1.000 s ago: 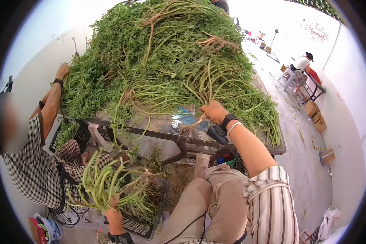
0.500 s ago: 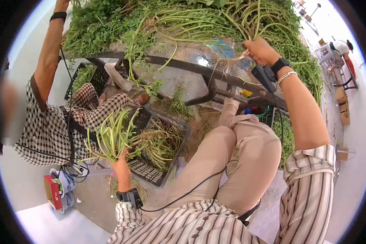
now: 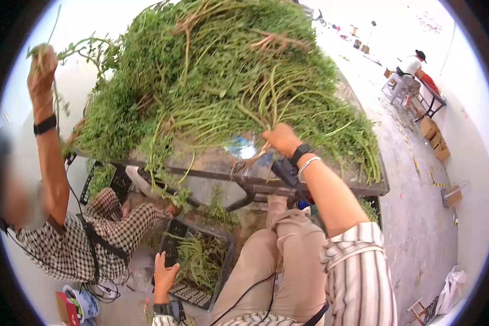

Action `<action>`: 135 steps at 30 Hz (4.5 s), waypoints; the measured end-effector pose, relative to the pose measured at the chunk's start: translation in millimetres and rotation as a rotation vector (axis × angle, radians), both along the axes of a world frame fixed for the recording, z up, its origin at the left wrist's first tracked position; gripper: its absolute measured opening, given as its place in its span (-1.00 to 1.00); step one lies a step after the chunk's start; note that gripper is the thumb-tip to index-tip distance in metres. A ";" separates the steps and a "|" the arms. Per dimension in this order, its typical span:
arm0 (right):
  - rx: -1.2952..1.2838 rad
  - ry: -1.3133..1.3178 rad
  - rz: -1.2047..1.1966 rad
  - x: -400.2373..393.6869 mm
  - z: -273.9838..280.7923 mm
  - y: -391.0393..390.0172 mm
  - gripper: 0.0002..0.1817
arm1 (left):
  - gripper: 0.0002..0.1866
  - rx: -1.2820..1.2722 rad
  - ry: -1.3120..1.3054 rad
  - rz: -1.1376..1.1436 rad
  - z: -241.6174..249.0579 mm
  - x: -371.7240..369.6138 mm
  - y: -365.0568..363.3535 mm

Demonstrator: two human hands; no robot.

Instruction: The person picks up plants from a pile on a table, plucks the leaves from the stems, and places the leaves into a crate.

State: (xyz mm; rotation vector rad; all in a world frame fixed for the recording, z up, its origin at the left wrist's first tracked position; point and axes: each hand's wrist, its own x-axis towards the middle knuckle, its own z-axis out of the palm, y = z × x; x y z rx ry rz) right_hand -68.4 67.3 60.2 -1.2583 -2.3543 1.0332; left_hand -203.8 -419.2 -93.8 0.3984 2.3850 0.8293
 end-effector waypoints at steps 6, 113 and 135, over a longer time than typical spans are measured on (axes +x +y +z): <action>-0.102 0.086 0.017 -3.9 -8.3 8.9 -0.49 | -0.51 0.459 0.186 -0.154 45.1 5.3 70.7; 0.446 0.194 0.096 153.2 36.8 32.1 -0.88 | -0.65 1.355 -0.659 -0.108 101.5 207.5 408.8; 0.324 0.156 -0.073 167.7 67.4 37.2 -0.74 | -0.80 1.227 -0.322 -0.216 111.6 204.3 399.7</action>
